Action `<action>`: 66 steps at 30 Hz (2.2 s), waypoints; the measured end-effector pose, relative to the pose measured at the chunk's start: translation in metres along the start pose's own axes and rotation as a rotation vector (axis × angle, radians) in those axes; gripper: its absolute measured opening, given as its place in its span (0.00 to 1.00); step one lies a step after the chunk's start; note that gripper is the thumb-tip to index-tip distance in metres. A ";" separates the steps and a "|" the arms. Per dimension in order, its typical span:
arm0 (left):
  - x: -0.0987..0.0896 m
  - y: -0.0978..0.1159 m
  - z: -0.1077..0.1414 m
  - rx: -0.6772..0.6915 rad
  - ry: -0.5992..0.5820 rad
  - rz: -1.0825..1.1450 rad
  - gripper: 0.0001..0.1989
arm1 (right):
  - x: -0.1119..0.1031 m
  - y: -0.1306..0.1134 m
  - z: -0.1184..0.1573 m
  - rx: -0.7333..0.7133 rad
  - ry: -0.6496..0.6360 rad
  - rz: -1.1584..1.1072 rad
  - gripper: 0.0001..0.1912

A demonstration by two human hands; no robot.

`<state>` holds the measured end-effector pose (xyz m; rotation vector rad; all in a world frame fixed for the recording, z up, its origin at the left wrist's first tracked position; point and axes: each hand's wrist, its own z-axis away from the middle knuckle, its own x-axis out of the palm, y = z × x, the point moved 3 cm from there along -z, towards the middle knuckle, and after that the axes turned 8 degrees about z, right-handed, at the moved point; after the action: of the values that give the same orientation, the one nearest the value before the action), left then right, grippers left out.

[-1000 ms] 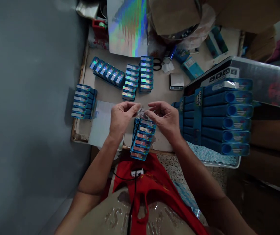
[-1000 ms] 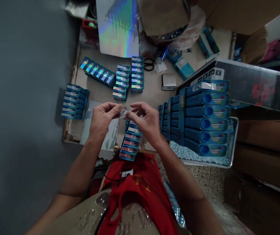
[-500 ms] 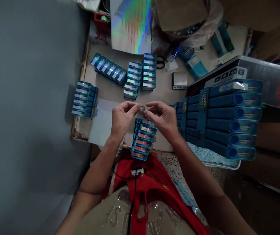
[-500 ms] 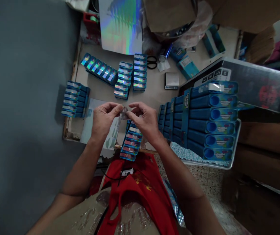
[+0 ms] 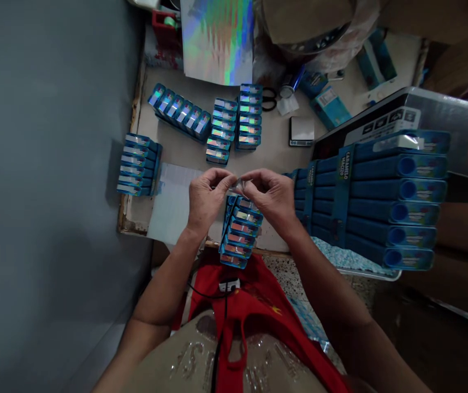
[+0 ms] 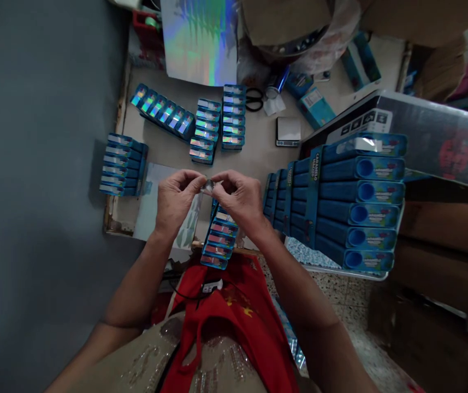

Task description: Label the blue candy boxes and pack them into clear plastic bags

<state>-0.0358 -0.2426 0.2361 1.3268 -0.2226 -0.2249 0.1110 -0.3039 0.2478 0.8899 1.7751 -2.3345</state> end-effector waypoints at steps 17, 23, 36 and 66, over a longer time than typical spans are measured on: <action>-0.012 -0.003 -0.001 0.106 0.133 0.029 0.07 | 0.018 0.003 0.008 0.085 -0.015 -0.084 0.18; -0.011 -0.005 0.000 0.067 0.111 0.175 0.11 | 0.025 0.002 0.010 0.015 -0.057 -0.044 0.10; -0.014 -0.043 -0.015 -0.207 0.086 0.544 0.18 | 0.033 -0.004 0.032 -0.759 0.174 0.608 0.11; -0.009 -0.027 0.014 0.305 0.227 -0.177 0.09 | 0.026 -0.020 0.000 -0.290 0.110 0.214 0.05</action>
<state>-0.0489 -0.2587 0.2128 1.6641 0.0560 -0.1926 0.0815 -0.2906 0.2525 1.1127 1.8881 -1.8736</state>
